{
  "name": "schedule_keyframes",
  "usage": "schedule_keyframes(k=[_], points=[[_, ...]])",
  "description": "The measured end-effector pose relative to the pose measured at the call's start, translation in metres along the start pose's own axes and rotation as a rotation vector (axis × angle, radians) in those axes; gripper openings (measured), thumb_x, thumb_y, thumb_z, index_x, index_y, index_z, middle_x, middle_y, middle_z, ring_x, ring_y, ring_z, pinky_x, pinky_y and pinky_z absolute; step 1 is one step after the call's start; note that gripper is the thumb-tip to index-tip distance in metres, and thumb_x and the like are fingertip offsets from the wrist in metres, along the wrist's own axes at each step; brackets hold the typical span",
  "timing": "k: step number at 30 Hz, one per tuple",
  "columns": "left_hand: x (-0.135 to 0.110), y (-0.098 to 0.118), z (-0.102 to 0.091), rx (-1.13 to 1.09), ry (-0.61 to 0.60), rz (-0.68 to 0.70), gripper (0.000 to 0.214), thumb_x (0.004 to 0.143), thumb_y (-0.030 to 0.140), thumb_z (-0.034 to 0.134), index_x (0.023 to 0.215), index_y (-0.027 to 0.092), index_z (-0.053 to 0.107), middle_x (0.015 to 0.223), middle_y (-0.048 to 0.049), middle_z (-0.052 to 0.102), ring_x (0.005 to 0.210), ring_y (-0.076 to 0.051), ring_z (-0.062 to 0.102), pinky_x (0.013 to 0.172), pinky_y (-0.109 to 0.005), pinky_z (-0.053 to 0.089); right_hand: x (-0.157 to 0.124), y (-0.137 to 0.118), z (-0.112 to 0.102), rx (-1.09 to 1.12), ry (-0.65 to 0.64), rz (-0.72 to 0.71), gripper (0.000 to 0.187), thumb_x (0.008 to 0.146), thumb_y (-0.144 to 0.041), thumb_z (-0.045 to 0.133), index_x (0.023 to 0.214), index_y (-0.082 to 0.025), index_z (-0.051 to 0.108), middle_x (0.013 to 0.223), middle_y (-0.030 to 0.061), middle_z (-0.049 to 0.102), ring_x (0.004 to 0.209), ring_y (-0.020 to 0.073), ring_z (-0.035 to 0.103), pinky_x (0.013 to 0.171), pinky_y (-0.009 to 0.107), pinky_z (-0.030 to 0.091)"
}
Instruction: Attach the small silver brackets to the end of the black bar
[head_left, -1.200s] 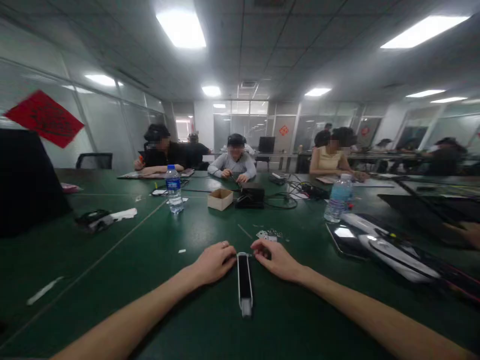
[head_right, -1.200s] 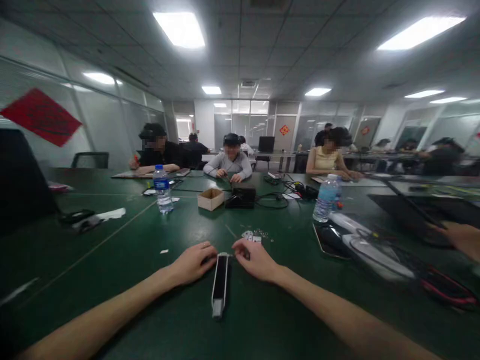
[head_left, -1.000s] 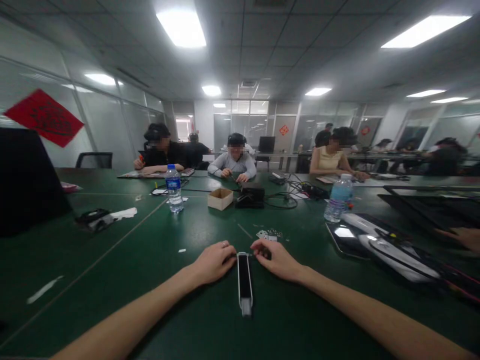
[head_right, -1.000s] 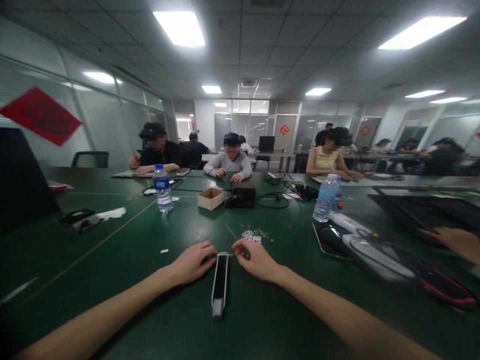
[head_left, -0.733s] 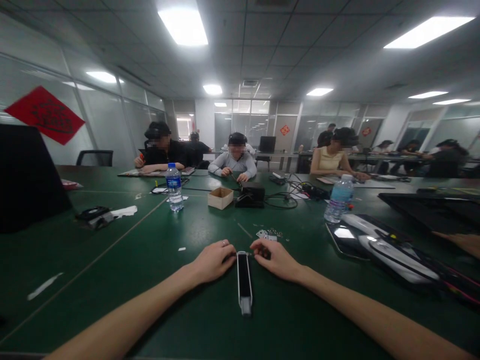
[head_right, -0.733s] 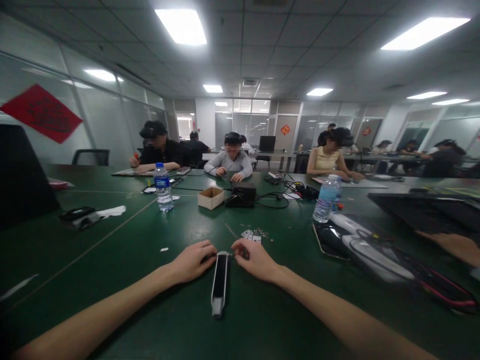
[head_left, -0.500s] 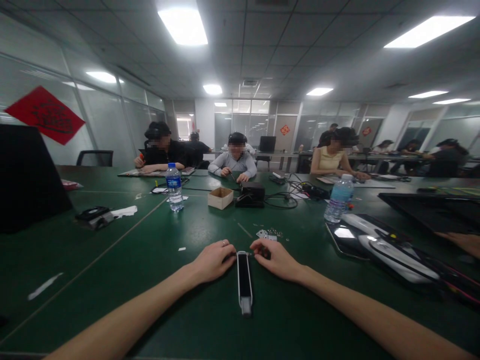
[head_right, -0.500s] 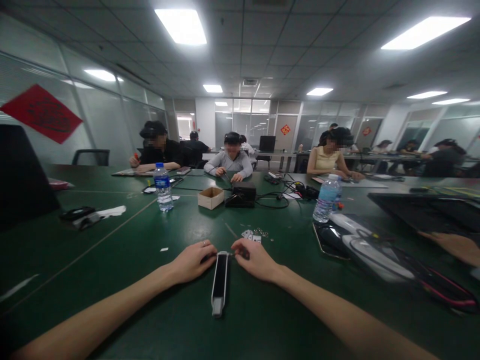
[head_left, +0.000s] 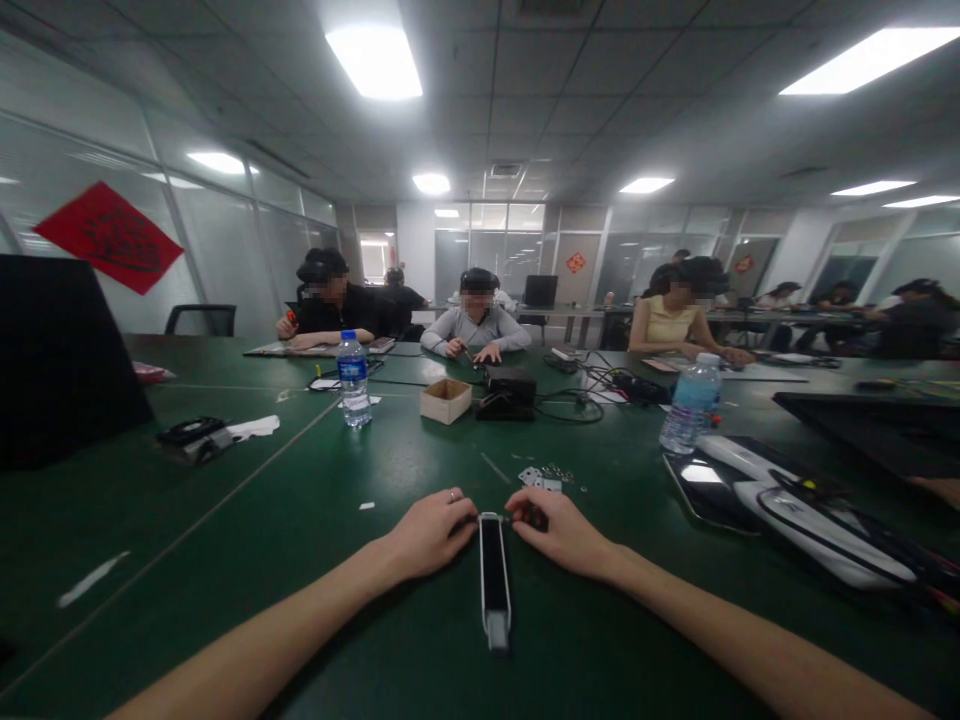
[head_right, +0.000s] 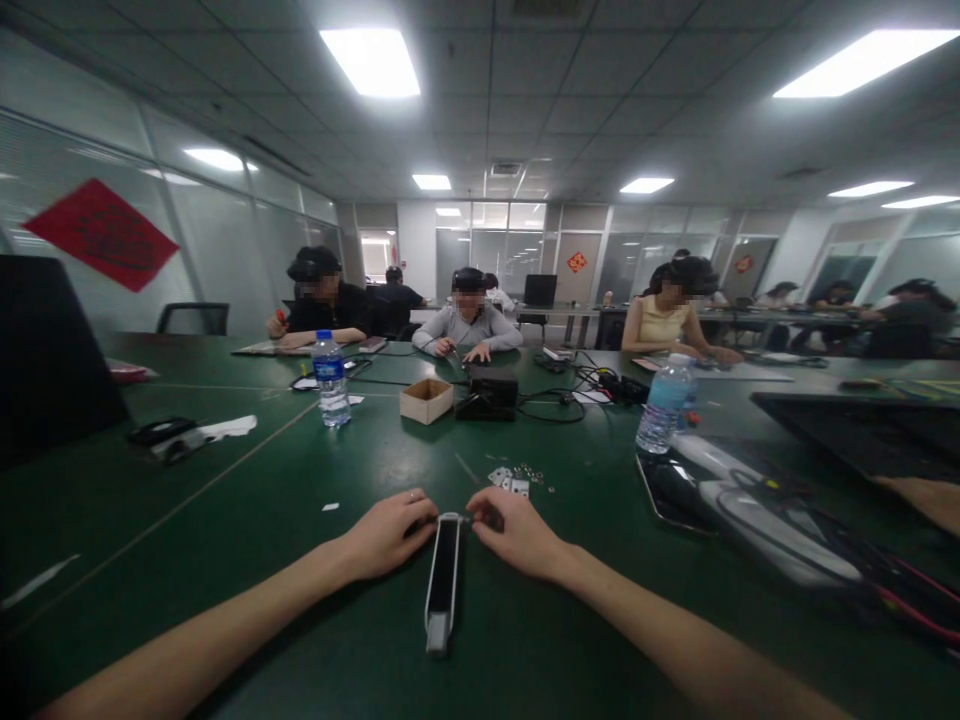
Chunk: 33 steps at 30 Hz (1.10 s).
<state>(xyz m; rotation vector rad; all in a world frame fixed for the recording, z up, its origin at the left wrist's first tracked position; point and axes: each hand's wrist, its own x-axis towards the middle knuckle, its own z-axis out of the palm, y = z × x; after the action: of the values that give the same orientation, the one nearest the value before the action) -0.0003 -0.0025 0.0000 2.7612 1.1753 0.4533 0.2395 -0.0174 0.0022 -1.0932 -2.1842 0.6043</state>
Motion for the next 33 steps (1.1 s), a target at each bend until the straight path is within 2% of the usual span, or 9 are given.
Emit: schedule_keyframes(k=[13, 26, 29, 33], points=[[0.003, -0.001, -0.001, -0.023, -0.021, 0.021, 0.019, 0.096, 0.029, 0.044, 0.101, 0.020, 0.061, 0.096, -0.0048, 0.059, 0.084, -0.018, 0.059, 0.073, -0.027, 0.047, 0.000, 0.009, 0.005, -0.086, 0.052, -0.066, 0.017, 0.083, -0.016, 0.058, 0.099, -0.017, 0.063, 0.092, 0.0052, 0.066, 0.082, 0.0168, 0.061, 0.074, 0.030, 0.051], [0.002, -0.001, 0.000, -0.012, -0.021, 0.013, 0.016, 0.096, 0.027, 0.047, 0.100, 0.020, 0.060, 0.097, -0.0048, 0.059, 0.085, -0.018, 0.059, 0.074, -0.027, 0.047, 0.005, 0.001, 0.009, -0.103, 0.012, -0.123, 0.015, 0.085, -0.016, 0.059, 0.100, -0.016, 0.062, 0.094, 0.0066, 0.064, 0.085, 0.0182, 0.060, 0.077, 0.033, 0.051], [0.002, 0.000, -0.001, -0.008, -0.023, 0.012, 0.016, 0.097, 0.027, 0.046, 0.100, 0.020, 0.060, 0.096, -0.0050, 0.059, 0.084, -0.018, 0.058, 0.073, -0.026, 0.047, 0.004, 0.000, 0.006, -0.134, -0.016, -0.136, 0.016, 0.087, -0.017, 0.058, 0.103, -0.017, 0.061, 0.097, 0.0071, 0.064, 0.088, 0.0186, 0.061, 0.080, 0.033, 0.051], [0.002, 0.000, -0.002, -0.011, -0.021, 0.012, 0.017, 0.096, 0.027, 0.046, 0.101, 0.019, 0.060, 0.096, -0.0051, 0.059, 0.085, -0.018, 0.058, 0.074, -0.027, 0.047, 0.004, 0.000, -0.006, -0.289, -0.034, -0.217, 0.022, 0.087, -0.022, 0.060, 0.108, -0.016, 0.060, 0.103, 0.0099, 0.064, 0.096, 0.0221, 0.059, 0.086, 0.038, 0.049]])
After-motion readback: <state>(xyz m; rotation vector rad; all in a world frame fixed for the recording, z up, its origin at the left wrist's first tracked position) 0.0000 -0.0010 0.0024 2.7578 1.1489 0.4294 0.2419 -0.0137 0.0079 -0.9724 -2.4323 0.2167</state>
